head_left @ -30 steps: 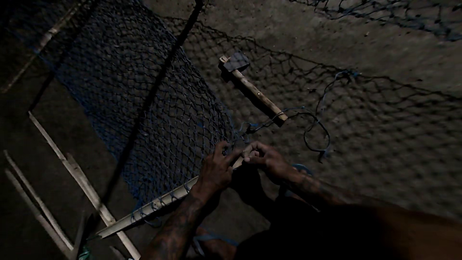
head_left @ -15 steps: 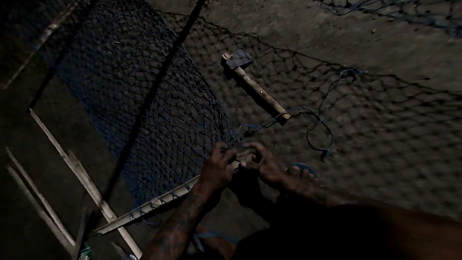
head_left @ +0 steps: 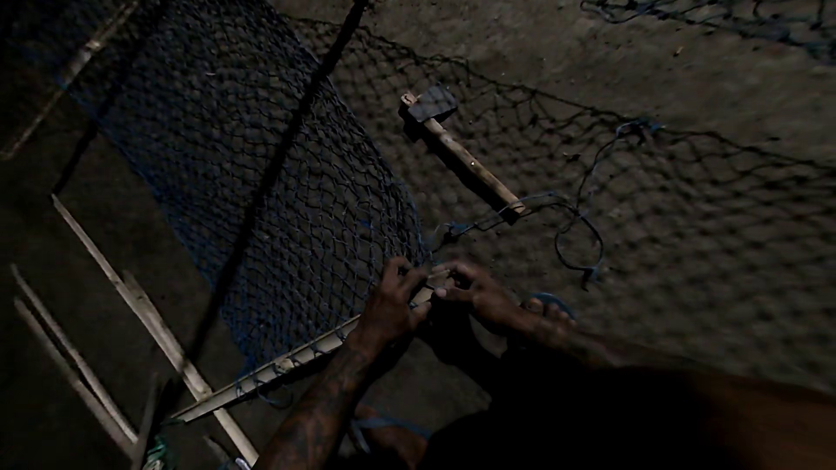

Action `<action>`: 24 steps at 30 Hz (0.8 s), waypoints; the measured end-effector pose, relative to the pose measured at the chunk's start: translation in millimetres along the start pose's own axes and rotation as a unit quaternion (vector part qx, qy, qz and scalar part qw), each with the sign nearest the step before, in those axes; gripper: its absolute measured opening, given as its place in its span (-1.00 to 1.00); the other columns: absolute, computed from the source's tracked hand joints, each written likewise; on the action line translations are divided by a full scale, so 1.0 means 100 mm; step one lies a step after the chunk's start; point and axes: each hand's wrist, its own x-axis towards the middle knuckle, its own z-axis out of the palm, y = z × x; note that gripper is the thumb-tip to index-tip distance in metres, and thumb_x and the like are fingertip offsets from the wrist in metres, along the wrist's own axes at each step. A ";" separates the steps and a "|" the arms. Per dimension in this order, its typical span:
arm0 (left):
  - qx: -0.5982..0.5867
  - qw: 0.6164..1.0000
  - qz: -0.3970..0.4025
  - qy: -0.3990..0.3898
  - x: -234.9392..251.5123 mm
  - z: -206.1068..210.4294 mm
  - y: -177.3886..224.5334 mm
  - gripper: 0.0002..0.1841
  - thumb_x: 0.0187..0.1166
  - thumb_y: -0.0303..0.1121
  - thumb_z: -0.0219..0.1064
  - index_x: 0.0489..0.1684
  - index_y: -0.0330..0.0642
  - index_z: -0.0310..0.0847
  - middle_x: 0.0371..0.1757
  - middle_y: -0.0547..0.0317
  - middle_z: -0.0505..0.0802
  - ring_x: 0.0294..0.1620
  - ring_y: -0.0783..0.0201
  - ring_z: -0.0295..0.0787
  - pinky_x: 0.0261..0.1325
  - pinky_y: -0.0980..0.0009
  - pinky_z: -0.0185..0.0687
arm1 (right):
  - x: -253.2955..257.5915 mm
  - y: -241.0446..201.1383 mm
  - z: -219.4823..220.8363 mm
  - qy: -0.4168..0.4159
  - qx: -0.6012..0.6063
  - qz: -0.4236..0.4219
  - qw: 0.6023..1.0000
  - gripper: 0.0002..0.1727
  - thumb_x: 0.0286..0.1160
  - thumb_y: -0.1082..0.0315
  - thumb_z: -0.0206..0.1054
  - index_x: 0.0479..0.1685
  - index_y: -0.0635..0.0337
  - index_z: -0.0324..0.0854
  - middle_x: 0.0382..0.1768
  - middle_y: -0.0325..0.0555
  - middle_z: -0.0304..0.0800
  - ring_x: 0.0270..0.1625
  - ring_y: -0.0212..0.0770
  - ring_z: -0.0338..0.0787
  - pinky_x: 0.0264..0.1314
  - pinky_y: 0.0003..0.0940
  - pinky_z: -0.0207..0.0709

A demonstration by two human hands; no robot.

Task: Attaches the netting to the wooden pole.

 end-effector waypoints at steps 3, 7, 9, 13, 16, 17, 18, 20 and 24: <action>0.011 1.000 -0.007 0.024 0.00 0.00 0.02 -0.54 0.27 -0.24 0.60 0.14 -0.23 0.75 0.22 -0.28 0.69 -0.08 0.04 0.82 -0.08 0.23 0.83 | 0.01 0.03 0.01 0.004 -0.002 0.011 1.000 -0.74 0.48 0.38 0.46 0.06 0.25 0.63 -0.21 -0.18 0.76 -0.19 -0.36 0.75 0.00 -0.41 0.69; 0.028 0.997 -0.010 0.071 0.04 0.05 0.04 -0.52 0.21 -0.22 0.61 0.10 -0.26 0.75 0.18 -0.27 0.69 -0.08 0.02 0.81 -0.13 0.21 0.82 | -0.01 0.00 0.05 0.022 -0.036 0.005 0.999 -0.86 0.49 0.34 0.46 -0.19 0.17 0.62 -0.36 -0.29 0.71 -0.31 -0.45 0.70 -0.14 -0.50 0.63; 0.029 0.995 0.000 0.095 0.05 0.08 0.03 -0.53 0.17 -0.23 0.62 0.06 -0.25 0.76 0.16 -0.23 0.69 -0.12 0.08 0.80 -0.16 0.26 0.81 | -0.03 -0.02 0.05 0.028 -0.063 -0.024 0.997 -0.89 0.50 0.32 0.45 -0.22 0.15 0.66 -0.38 -0.35 0.74 -0.33 -0.50 0.71 -0.16 -0.55 0.64; 0.017 0.994 0.006 0.112 0.07 0.07 0.01 -0.56 0.19 -0.22 0.62 -0.02 -0.28 0.76 0.16 -0.23 0.70 -0.03 0.10 0.78 -0.03 0.30 0.79 | -0.05 -0.02 0.00 0.031 -0.149 -0.072 0.986 -0.72 0.68 0.15 0.28 -0.22 0.15 0.76 -0.36 -0.37 0.76 -0.32 -0.58 0.69 -0.16 -0.59 0.59; 0.017 0.993 0.015 0.117 0.08 0.05 0.00 -0.56 0.14 -0.23 0.63 -0.06 -0.31 0.76 0.14 -0.23 0.71 -0.05 0.07 0.78 -0.05 0.28 0.79 | -0.05 -0.09 0.01 0.047 -0.145 -0.031 0.988 -0.71 0.71 0.14 0.27 -0.15 0.18 0.74 -0.31 -0.32 0.78 -0.28 -0.54 0.71 -0.11 -0.55 0.60; 0.017 0.993 0.017 0.118 0.08 0.05 0.00 -0.55 0.14 -0.21 0.63 -0.06 -0.32 0.76 0.13 -0.23 0.71 -0.07 0.09 0.78 -0.08 0.29 0.79 | -0.04 -0.09 0.01 0.054 -0.129 -0.021 0.990 -0.74 0.69 0.17 0.30 -0.14 0.17 0.74 -0.31 -0.32 0.77 -0.28 -0.53 0.71 -0.11 -0.55 0.60; 0.017 0.993 0.017 0.117 0.07 0.05 0.00 -0.56 0.15 -0.20 0.63 -0.08 -0.31 0.75 0.12 -0.22 0.71 -0.10 0.11 0.78 -0.12 0.31 0.79 | -0.02 -0.09 0.02 0.059 -0.112 -0.020 0.992 -0.78 0.66 0.20 0.33 -0.14 0.17 0.75 -0.33 -0.33 0.76 -0.29 -0.53 0.70 -0.14 -0.56 0.60; 0.015 0.994 0.011 0.109 0.06 0.04 0.01 -0.58 0.15 -0.21 0.62 -0.10 -0.30 0.74 0.11 -0.20 0.71 -0.12 0.13 0.77 -0.13 0.33 0.78 | 0.00 -0.08 0.04 0.061 -0.075 -0.023 0.995 -0.84 0.62 0.28 0.36 -0.13 0.19 0.73 -0.33 -0.32 0.75 -0.30 -0.52 0.70 -0.17 -0.56 0.61; 0.011 0.994 0.017 0.103 0.05 0.03 0.00 -0.58 0.16 -0.20 0.63 -0.12 -0.30 0.74 0.14 -0.21 0.72 -0.07 0.11 0.79 -0.08 0.29 0.80 | 0.08 -0.11 0.04 0.029 -0.049 -0.024 0.998 -0.78 0.64 0.26 0.31 0.01 0.19 0.75 -0.24 -0.28 0.80 -0.25 -0.46 0.74 -0.10 -0.49 0.65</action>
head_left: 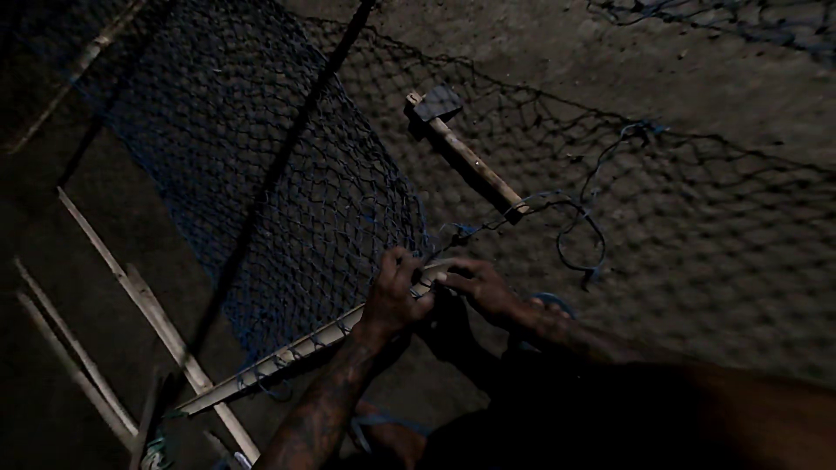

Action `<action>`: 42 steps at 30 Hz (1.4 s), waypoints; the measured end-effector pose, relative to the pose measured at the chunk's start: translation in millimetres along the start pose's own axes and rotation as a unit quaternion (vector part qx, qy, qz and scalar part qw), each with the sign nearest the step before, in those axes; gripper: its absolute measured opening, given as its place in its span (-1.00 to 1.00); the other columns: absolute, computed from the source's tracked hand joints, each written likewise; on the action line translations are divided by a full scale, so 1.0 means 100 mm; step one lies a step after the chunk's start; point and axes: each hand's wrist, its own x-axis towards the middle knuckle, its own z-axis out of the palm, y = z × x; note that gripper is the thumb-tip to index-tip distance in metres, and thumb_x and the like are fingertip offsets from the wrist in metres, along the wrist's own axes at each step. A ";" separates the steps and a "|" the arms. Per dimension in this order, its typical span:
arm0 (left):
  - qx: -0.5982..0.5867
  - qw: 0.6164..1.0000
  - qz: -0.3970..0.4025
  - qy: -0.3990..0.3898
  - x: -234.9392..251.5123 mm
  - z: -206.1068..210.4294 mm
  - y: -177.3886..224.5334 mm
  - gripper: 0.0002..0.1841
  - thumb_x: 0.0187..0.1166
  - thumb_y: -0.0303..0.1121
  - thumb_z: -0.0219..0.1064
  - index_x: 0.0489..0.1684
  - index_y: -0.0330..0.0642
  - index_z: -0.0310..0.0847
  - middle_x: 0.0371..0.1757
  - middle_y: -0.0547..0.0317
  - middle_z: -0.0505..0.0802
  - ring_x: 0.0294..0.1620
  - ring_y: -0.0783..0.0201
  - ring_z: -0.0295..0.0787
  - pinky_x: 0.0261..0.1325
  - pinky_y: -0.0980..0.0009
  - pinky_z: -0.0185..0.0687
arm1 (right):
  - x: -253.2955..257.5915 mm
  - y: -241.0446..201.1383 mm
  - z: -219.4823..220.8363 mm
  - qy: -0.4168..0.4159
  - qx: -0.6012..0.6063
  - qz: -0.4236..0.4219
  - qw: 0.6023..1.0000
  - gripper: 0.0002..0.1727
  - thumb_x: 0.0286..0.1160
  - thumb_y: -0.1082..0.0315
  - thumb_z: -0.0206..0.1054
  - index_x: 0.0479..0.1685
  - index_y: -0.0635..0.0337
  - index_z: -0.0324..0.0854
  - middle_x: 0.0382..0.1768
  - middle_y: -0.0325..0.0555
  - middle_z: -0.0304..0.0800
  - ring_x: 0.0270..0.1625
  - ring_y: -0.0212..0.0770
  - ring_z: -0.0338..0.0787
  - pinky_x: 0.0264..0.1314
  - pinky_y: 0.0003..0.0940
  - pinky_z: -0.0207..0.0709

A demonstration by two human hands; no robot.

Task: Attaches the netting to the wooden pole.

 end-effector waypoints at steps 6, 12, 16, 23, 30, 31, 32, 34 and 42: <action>-0.031 0.998 -0.017 -0.049 -0.05 -0.14 -0.10 -0.52 0.26 -0.13 0.66 0.02 -0.29 0.75 0.22 -0.18 0.72 0.09 0.11 0.78 0.14 0.26 0.77 | 0.10 -0.07 0.04 0.043 0.002 0.069 0.997 -0.81 0.66 0.30 0.34 -0.11 0.24 0.77 -0.32 -0.23 0.78 -0.30 -0.43 0.72 -0.14 -0.47 0.64; 0.070 0.989 -0.033 -0.127 -0.18 -0.52 -0.35 -0.43 0.34 0.06 0.57 0.14 -0.24 0.76 0.29 -0.17 0.75 0.22 -0.06 0.78 0.20 -0.01 0.76 | 0.09 0.05 -0.01 0.064 0.062 0.058 0.994 -0.77 0.75 0.32 0.21 -0.14 0.31 0.68 -0.42 -0.19 0.74 -0.40 -0.35 0.73 -0.21 -0.39 0.71; 0.148 0.964 -0.051 -0.217 -0.27 -0.47 -0.25 -0.28 0.33 0.15 0.55 0.31 -0.26 0.69 0.24 -0.21 0.81 0.30 -0.22 0.75 0.29 -0.17 0.66 | 0.09 0.03 -0.02 0.077 0.069 0.051 0.993 -0.76 0.78 0.34 0.16 -0.20 0.29 0.64 -0.45 -0.21 0.73 -0.42 -0.36 0.74 -0.23 -0.43 0.71; 0.168 0.958 -0.103 -0.208 -0.45 -0.36 -0.27 -0.44 0.52 -0.04 0.42 0.34 -0.30 0.66 0.27 -0.23 0.79 0.32 -0.22 0.74 0.35 -0.12 0.62 | 0.09 -0.03 -0.05 0.117 0.058 0.060 0.990 -0.80 0.77 0.39 0.17 -0.16 0.31 0.65 -0.47 -0.24 0.69 -0.46 -0.40 0.68 -0.27 -0.46 0.65; 0.188 0.940 -0.147 -0.243 -0.55 -0.47 -0.40 -0.42 0.48 -0.04 0.43 0.34 -0.34 0.65 0.27 -0.26 0.77 0.27 -0.19 0.76 0.30 -0.05 0.67 | 0.13 -0.07 -0.11 0.141 0.072 0.060 0.986 -0.77 0.76 0.39 0.18 -0.25 0.26 0.67 -0.50 -0.22 0.71 -0.48 -0.38 0.68 -0.30 -0.46 0.65; 0.188 0.940 -0.150 -0.244 -0.56 -0.47 -0.42 -0.42 0.48 -0.04 0.43 0.33 -0.35 0.65 0.25 -0.26 0.76 0.26 -0.20 0.76 0.30 -0.04 0.67 | 0.13 -0.08 -0.13 0.140 0.069 0.058 0.986 -0.77 0.76 0.38 0.17 -0.24 0.26 0.67 -0.49 -0.22 0.71 -0.47 -0.38 0.68 -0.29 -0.45 0.65; 0.187 0.939 -0.153 -0.243 -0.58 -0.48 -0.44 -0.42 0.48 -0.04 0.42 0.31 -0.36 0.65 0.23 -0.27 0.77 0.26 -0.21 0.75 0.31 -0.04 0.66 | 0.13 -0.07 -0.14 0.140 0.068 0.054 0.986 -0.77 0.77 0.38 0.17 -0.22 0.26 0.68 -0.48 -0.21 0.72 -0.46 -0.37 0.69 -0.28 -0.45 0.66; 0.188 0.944 -0.145 -0.229 -0.61 -0.47 -0.46 -0.43 0.47 -0.04 0.40 0.26 -0.37 0.67 0.19 -0.27 0.79 0.24 -0.22 0.76 0.30 -0.07 0.65 | 0.13 -0.05 -0.15 0.139 0.060 0.046 0.987 -0.76 0.78 0.35 0.16 -0.18 0.27 0.69 -0.47 -0.21 0.72 -0.45 -0.37 0.70 -0.28 -0.44 0.66; 0.169 0.983 -0.045 -0.061 -0.71 -0.30 -0.52 -0.50 0.28 -0.09 0.51 -0.02 -0.39 0.76 -0.11 -0.23 0.84 -0.08 -0.19 0.84 0.01 -0.07 0.76 | 0.05 -0.06 -0.11 0.103 0.040 0.001 0.994 -0.81 0.74 0.33 0.23 -0.14 0.27 0.64 -0.33 -0.22 0.84 -0.33 -0.44 0.77 -0.18 -0.51 0.67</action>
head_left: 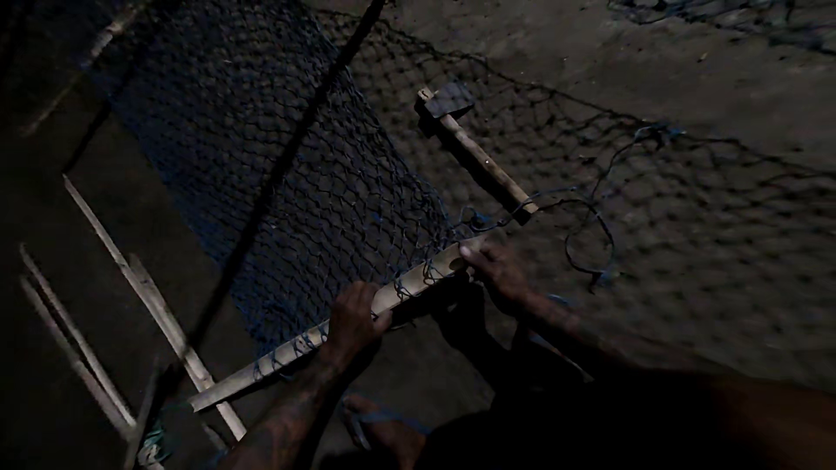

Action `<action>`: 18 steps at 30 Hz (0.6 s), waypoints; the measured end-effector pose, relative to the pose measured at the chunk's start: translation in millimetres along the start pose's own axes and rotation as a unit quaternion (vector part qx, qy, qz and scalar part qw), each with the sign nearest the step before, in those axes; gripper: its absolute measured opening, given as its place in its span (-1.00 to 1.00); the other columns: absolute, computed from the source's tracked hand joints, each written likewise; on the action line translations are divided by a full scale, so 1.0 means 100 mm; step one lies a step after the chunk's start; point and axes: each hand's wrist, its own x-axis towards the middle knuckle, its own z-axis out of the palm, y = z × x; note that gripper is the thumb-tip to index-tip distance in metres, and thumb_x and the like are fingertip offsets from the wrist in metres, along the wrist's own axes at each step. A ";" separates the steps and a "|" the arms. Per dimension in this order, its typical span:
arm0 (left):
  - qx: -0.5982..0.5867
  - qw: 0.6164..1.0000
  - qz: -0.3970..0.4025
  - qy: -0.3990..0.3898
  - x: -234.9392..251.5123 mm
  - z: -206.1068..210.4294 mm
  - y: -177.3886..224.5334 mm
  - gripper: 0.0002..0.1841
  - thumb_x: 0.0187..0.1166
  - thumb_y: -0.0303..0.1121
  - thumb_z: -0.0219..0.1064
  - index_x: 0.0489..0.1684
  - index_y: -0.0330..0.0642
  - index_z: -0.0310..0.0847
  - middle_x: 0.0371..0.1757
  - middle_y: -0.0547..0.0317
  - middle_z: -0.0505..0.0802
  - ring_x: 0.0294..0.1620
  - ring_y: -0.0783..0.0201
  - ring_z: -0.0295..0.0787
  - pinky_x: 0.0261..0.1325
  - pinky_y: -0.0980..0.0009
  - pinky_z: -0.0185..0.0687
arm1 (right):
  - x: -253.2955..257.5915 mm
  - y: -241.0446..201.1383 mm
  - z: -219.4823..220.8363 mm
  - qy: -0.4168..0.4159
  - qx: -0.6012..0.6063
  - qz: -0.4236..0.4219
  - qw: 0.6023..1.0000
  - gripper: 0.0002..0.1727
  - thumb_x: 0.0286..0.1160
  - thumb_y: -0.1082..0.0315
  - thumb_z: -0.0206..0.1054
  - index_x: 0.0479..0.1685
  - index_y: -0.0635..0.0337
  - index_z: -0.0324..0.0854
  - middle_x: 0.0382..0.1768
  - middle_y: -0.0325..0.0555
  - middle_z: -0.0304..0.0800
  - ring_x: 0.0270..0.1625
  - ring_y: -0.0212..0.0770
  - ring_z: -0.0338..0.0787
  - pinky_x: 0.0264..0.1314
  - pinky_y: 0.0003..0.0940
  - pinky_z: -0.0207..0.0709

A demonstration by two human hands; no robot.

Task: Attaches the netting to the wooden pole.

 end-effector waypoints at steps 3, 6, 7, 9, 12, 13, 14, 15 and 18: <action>0.019 0.999 -0.015 0.036 0.00 0.06 0.08 -0.51 0.24 -0.08 0.56 -0.07 -0.35 0.77 -0.11 -0.21 0.85 -0.08 -0.19 0.84 -0.01 -0.10 0.74 | 0.02 -0.02 0.02 0.010 0.016 0.023 1.000 -0.87 0.67 0.38 0.30 -0.16 0.28 0.64 -0.36 -0.20 0.81 -0.36 -0.40 0.76 -0.23 -0.49 0.67; 0.015 0.999 -0.014 0.029 0.01 0.06 0.10 -0.52 0.27 -0.09 0.55 -0.02 -0.35 0.77 -0.08 -0.19 0.86 -0.05 -0.18 0.84 0.02 -0.09 0.74 | 0.02 -0.06 0.01 0.019 0.015 0.052 0.998 -0.87 0.64 0.38 0.34 -0.17 0.29 0.61 -0.37 -0.16 0.83 -0.36 -0.37 0.78 -0.23 -0.47 0.67; 0.008 1.000 -0.008 0.021 0.01 0.06 0.09 -0.51 0.30 -0.10 0.53 0.02 -0.36 0.76 -0.06 -0.20 0.85 -0.02 -0.19 0.84 0.05 -0.09 0.74 | 0.02 -0.07 0.00 0.018 0.014 0.058 0.998 -0.86 0.64 0.37 0.34 -0.17 0.29 0.61 -0.39 -0.17 0.79 -0.39 -0.37 0.75 -0.26 -0.47 0.67; 0.004 1.000 0.001 0.019 0.02 0.05 0.09 -0.49 0.31 -0.10 0.51 0.06 -0.38 0.76 -0.02 -0.23 0.86 0.02 -0.21 0.84 0.09 -0.09 0.74 | 0.00 -0.11 -0.01 0.009 0.017 0.071 0.997 -0.83 0.67 0.34 0.33 -0.19 0.30 0.64 -0.42 -0.18 0.79 -0.44 -0.38 0.74 -0.29 -0.47 0.67; 0.024 0.998 -0.008 0.052 0.04 0.07 0.15 -0.49 0.29 -0.05 0.53 -0.05 -0.38 0.76 -0.09 -0.21 0.86 -0.06 -0.19 0.85 -0.01 -0.08 0.75 | -0.05 -0.17 0.04 0.002 0.013 0.098 0.995 -0.76 0.71 0.26 0.30 -0.21 0.28 0.68 -0.33 -0.18 0.85 -0.38 -0.38 0.76 -0.22 -0.44 0.67; 0.029 0.998 -0.012 0.059 0.05 0.07 0.16 -0.48 0.29 -0.02 0.54 -0.08 -0.37 0.77 -0.11 -0.20 0.85 -0.09 -0.17 0.85 -0.04 -0.07 0.75 | -0.06 -0.17 0.06 0.001 0.010 0.102 0.995 -0.74 0.72 0.24 0.29 -0.20 0.27 0.67 -0.30 -0.18 0.85 -0.35 -0.38 0.76 -0.20 -0.44 0.66; 0.029 0.998 -0.015 0.061 0.05 0.08 0.16 -0.47 0.30 0.00 0.53 -0.07 -0.37 0.77 -0.11 -0.20 0.85 -0.08 -0.17 0.85 -0.03 -0.06 0.75 | -0.07 -0.14 0.06 -0.005 0.010 0.101 0.995 -0.73 0.73 0.21 0.29 -0.18 0.27 0.67 -0.29 -0.18 0.85 -0.33 -0.37 0.78 -0.17 -0.44 0.68; 0.022 0.998 -0.016 0.057 0.06 0.09 0.15 -0.47 0.32 0.00 0.52 -0.04 -0.36 0.77 -0.09 -0.20 0.85 -0.06 -0.17 0.85 0.01 -0.07 0.75 | -0.07 -0.12 0.06 -0.016 0.009 0.097 0.995 -0.73 0.74 0.20 0.27 -0.15 0.27 0.65 -0.29 -0.18 0.84 -0.31 -0.36 0.79 -0.15 -0.43 0.69; -0.001 0.999 -0.007 0.032 0.06 0.09 0.09 -0.47 0.38 -0.01 0.47 0.07 -0.35 0.76 -0.03 -0.21 0.85 0.02 -0.18 0.83 0.11 -0.08 0.73 | -0.07 -0.07 0.02 -0.038 0.007 0.083 0.996 -0.73 0.75 0.19 0.25 -0.10 0.27 0.61 -0.35 -0.20 0.78 -0.35 -0.37 0.76 -0.17 -0.43 0.70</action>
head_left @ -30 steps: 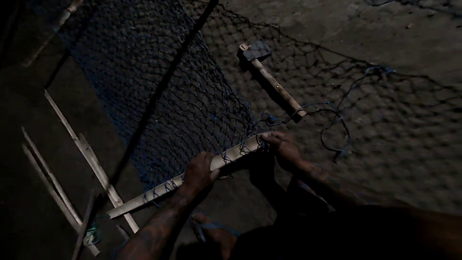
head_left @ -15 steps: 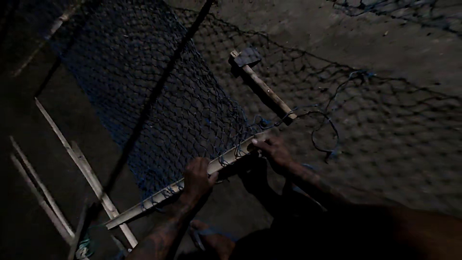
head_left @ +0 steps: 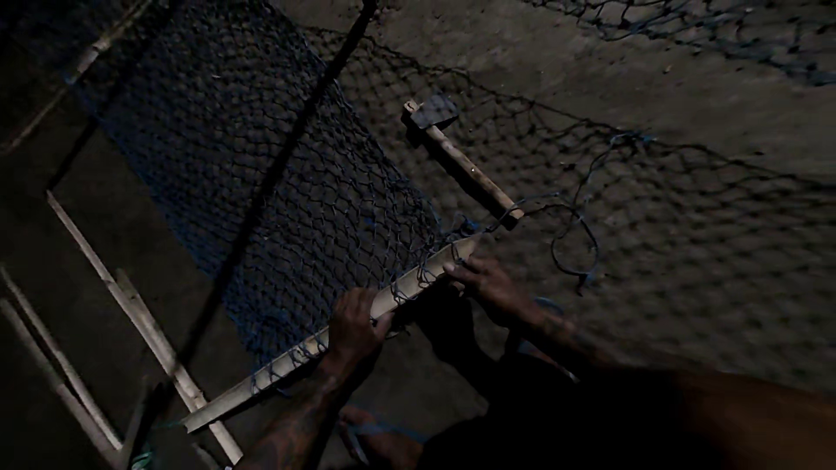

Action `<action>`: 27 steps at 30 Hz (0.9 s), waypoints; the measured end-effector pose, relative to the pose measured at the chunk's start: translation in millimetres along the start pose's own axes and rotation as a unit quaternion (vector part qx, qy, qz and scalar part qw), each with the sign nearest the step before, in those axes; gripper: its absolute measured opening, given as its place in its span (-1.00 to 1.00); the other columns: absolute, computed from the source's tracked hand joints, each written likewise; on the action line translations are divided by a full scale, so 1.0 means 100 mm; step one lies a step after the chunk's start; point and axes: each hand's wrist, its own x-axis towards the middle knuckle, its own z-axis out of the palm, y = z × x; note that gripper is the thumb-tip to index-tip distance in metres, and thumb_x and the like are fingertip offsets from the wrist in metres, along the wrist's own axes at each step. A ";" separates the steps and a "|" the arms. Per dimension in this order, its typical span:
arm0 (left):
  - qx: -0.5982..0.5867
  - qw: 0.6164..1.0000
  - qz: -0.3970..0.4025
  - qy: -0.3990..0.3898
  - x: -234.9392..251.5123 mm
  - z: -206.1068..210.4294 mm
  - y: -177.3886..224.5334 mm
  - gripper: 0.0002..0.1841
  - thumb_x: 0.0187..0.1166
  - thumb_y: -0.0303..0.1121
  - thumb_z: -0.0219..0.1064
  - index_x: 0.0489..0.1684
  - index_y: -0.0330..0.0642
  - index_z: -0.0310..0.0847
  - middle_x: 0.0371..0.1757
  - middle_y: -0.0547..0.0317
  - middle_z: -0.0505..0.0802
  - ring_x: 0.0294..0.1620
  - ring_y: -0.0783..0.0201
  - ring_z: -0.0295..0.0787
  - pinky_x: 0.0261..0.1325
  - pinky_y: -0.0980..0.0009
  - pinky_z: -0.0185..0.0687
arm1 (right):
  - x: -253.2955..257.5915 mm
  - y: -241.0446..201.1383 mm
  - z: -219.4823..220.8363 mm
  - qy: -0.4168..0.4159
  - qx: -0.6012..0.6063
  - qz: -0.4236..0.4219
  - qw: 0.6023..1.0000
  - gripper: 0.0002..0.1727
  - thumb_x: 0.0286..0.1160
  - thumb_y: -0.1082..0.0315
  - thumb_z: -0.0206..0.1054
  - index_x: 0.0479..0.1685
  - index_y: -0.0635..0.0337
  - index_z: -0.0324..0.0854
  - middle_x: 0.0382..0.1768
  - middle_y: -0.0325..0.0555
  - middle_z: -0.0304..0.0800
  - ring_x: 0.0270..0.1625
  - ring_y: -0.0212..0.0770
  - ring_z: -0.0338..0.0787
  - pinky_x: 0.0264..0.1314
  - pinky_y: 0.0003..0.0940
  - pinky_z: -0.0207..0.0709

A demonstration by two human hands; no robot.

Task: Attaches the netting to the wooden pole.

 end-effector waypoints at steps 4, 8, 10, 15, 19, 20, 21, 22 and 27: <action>0.009 1.000 0.003 0.004 0.02 -0.02 0.01 -0.46 0.31 0.00 0.50 0.01 -0.35 0.78 -0.07 -0.19 0.86 -0.04 -0.16 0.85 0.05 -0.06 0.75 | 0.02 -0.02 -0.09 0.011 0.047 -0.026 0.999 -0.75 0.81 0.25 0.13 0.11 0.29 0.50 -0.29 -0.13 0.81 -0.33 -0.35 0.79 -0.18 -0.42 0.71; 0.024 0.999 0.010 0.020 0.00 0.00 0.02 -0.45 0.28 0.03 0.50 -0.03 -0.34 0.78 -0.11 -0.19 0.86 -0.08 -0.16 0.85 -0.01 -0.05 0.76 | 0.06 -0.03 -0.10 0.025 0.110 -0.039 0.993 -0.75 0.85 0.26 0.04 -0.02 0.22 0.55 -0.35 -0.18 0.72 -0.43 -0.37 0.67 -0.32 -0.48 0.61; 0.028 0.999 0.005 0.014 0.00 0.01 0.03 -0.46 0.29 0.03 0.49 -0.03 -0.33 0.78 -0.10 -0.19 0.86 -0.07 -0.17 0.85 -0.02 -0.07 0.76 | 0.06 -0.04 -0.04 0.054 0.113 -0.025 0.992 -0.78 0.82 0.27 0.11 -0.08 0.22 0.57 -0.38 -0.21 0.69 -0.47 -0.38 0.63 -0.37 -0.49 0.58; 0.041 0.999 0.002 0.026 0.00 0.02 0.05 -0.47 0.28 0.04 0.49 -0.07 -0.31 0.79 -0.14 -0.15 0.86 -0.12 -0.14 0.85 -0.10 -0.03 0.75 | 0.09 -0.03 0.02 0.063 0.133 -0.003 0.989 -0.81 0.75 0.32 0.21 -0.14 0.26 0.61 -0.39 -0.16 0.74 -0.51 -0.40 0.61 -0.45 -0.54 0.50; 0.044 0.998 -0.001 0.037 -0.01 0.04 0.08 -0.48 0.26 0.03 0.50 -0.08 -0.30 0.79 -0.14 -0.14 0.86 -0.13 -0.13 0.85 -0.12 -0.03 0.75 | 0.14 -0.02 0.01 0.053 0.120 0.023 0.991 -0.87 0.65 0.37 0.30 -0.17 0.26 0.61 -0.41 -0.16 0.75 -0.44 -0.37 0.66 -0.35 -0.48 0.56; 0.045 0.998 0.001 0.040 -0.01 0.05 0.08 -0.48 0.26 0.03 0.49 -0.08 -0.30 0.79 -0.14 -0.14 0.86 -0.13 -0.13 0.85 -0.12 -0.03 0.75 | 0.14 -0.02 0.01 0.055 0.113 0.028 0.992 -0.86 0.65 0.36 0.32 -0.12 0.28 0.61 -0.39 -0.14 0.75 -0.40 -0.34 0.69 -0.29 -0.45 0.60; 0.046 0.998 0.001 0.042 -0.01 0.05 0.08 -0.48 0.26 0.03 0.49 -0.08 -0.30 0.79 -0.15 -0.14 0.86 -0.13 -0.12 0.85 -0.11 -0.03 0.75 | 0.14 -0.02 0.00 0.057 0.102 0.031 0.993 -0.84 0.65 0.35 0.33 -0.09 0.29 0.61 -0.37 -0.13 0.77 -0.36 -0.32 0.72 -0.23 -0.42 0.63; 0.048 0.998 0.000 0.044 -0.02 0.06 0.08 -0.48 0.26 0.03 0.48 -0.07 -0.29 0.79 -0.15 -0.12 0.86 -0.14 -0.11 0.85 -0.11 -0.02 0.75 | 0.13 -0.02 0.01 0.060 0.089 0.031 0.994 -0.83 0.65 0.34 0.34 -0.09 0.30 0.61 -0.37 -0.13 0.77 -0.37 -0.33 0.72 -0.24 -0.43 0.64; 0.053 0.997 -0.024 0.042 -0.02 0.06 0.15 -0.45 0.25 0.04 0.51 -0.04 -0.33 0.79 -0.11 -0.17 0.86 -0.11 -0.16 0.85 -0.10 -0.06 0.75 | -0.04 -0.01 0.15 0.050 0.069 0.056 0.995 -0.80 0.67 0.32 0.33 -0.01 0.30 0.61 -0.32 -0.15 0.82 -0.34 -0.33 0.77 -0.20 -0.42 0.68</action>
